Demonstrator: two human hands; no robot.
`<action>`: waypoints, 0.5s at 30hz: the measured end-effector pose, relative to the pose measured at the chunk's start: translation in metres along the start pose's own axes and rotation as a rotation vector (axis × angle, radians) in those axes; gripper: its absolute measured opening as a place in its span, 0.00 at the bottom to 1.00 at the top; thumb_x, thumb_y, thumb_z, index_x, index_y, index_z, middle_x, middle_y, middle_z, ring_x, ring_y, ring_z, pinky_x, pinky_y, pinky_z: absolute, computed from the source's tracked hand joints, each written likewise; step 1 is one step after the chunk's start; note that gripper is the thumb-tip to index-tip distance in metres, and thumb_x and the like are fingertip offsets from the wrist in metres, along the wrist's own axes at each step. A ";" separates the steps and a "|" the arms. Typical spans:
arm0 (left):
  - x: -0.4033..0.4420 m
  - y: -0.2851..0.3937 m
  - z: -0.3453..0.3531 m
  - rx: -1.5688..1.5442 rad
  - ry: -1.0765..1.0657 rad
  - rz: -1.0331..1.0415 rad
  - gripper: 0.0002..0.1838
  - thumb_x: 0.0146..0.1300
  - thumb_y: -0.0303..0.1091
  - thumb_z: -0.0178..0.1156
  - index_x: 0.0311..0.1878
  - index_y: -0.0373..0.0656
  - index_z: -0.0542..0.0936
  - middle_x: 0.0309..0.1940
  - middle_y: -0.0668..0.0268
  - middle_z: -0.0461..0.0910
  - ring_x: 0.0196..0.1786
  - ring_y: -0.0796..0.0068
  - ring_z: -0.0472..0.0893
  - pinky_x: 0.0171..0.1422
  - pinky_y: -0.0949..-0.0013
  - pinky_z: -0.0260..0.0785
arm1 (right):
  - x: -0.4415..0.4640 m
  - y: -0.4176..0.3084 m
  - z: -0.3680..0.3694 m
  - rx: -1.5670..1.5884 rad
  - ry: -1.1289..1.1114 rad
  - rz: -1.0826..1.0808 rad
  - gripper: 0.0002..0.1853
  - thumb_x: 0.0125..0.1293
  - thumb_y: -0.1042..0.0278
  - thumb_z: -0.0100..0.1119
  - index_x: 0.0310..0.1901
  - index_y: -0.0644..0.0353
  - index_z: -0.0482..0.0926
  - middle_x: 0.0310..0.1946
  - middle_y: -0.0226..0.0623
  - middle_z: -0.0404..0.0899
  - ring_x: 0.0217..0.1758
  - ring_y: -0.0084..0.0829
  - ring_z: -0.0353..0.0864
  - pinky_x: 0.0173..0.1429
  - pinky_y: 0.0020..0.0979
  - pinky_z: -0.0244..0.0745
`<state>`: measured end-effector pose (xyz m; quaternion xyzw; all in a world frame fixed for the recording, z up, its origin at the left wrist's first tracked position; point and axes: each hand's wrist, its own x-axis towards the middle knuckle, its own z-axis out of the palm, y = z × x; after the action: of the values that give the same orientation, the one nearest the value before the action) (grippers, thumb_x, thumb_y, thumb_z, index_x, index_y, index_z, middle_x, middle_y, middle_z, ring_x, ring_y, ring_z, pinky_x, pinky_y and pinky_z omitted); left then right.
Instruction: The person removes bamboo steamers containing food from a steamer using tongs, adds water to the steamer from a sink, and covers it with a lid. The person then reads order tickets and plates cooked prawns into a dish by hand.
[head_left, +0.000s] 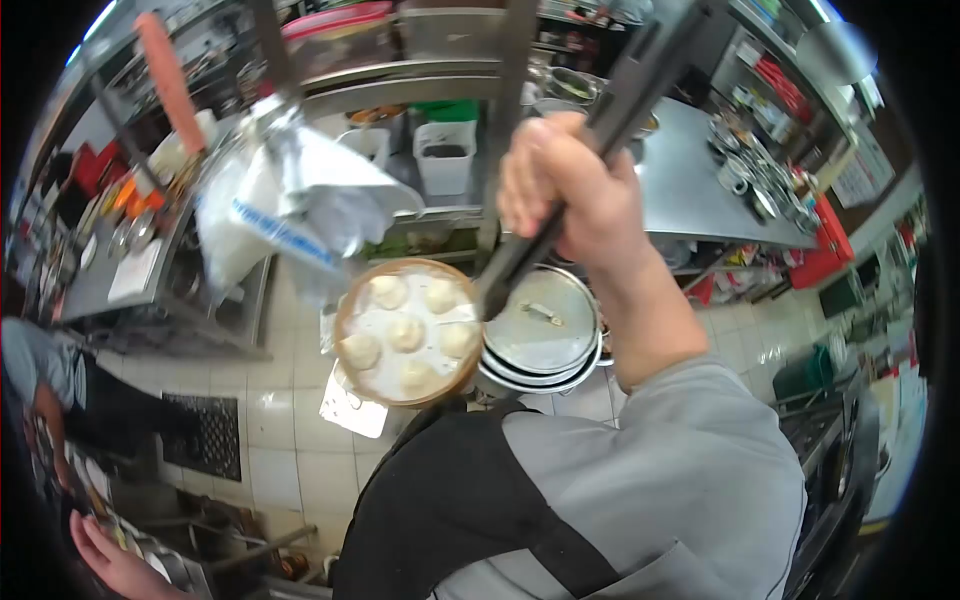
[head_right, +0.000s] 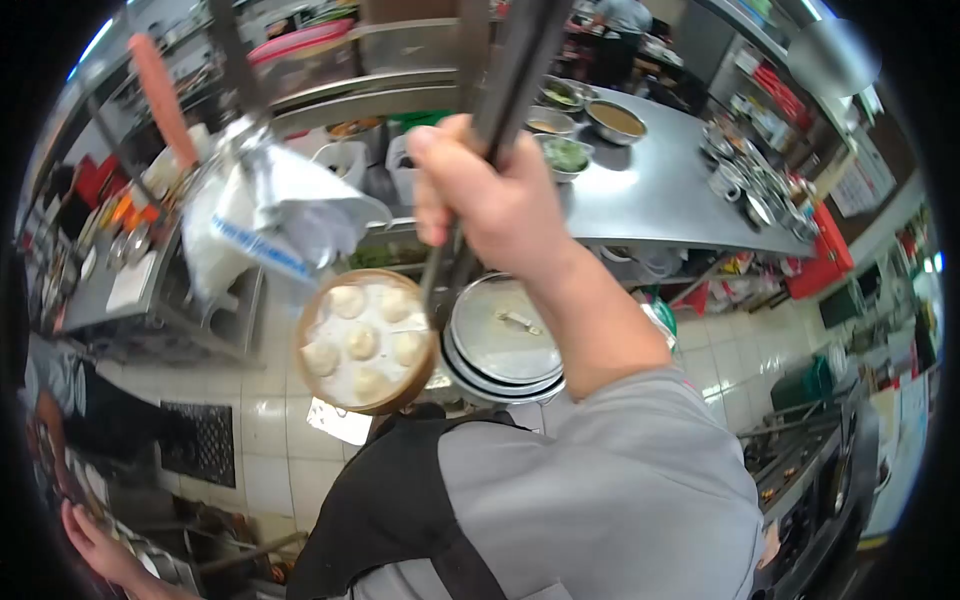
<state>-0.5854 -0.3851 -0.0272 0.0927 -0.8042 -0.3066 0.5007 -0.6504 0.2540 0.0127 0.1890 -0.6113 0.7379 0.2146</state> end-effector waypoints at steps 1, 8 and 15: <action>-0.006 0.003 0.015 0.009 -0.015 -0.001 0.18 0.75 0.38 0.53 0.61 0.37 0.76 0.53 0.64 0.78 0.54 0.75 0.77 0.61 0.73 0.68 | -0.006 -0.012 -0.028 0.021 0.037 0.002 0.16 0.70 0.68 0.55 0.23 0.60 0.72 0.14 0.32 0.71 0.15 0.24 0.71 0.22 0.29 0.69; -0.070 0.037 0.134 -0.115 -0.254 -0.096 0.16 0.74 0.37 0.54 0.60 0.40 0.76 0.46 0.72 0.76 0.45 0.83 0.72 0.50 0.77 0.64 | -0.058 -0.082 -0.207 -0.299 0.523 -0.145 0.19 0.71 0.69 0.52 0.20 0.57 0.64 0.13 0.31 0.64 0.14 0.26 0.67 0.22 0.29 0.67; -0.134 0.138 0.230 -0.149 -0.411 -0.115 0.15 0.75 0.33 0.52 0.59 0.39 0.73 0.48 0.72 0.75 0.44 0.83 0.72 0.48 0.78 0.64 | -0.067 -0.063 -0.410 -0.732 1.050 -0.194 0.17 0.69 0.62 0.59 0.23 0.59 0.72 0.14 0.29 0.70 0.15 0.23 0.71 0.22 0.28 0.66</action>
<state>-0.6970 -0.1222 -0.1176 0.0368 -0.8579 -0.4054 0.3136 -0.5672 0.6618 -0.0461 -0.2283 -0.6173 0.4531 0.6013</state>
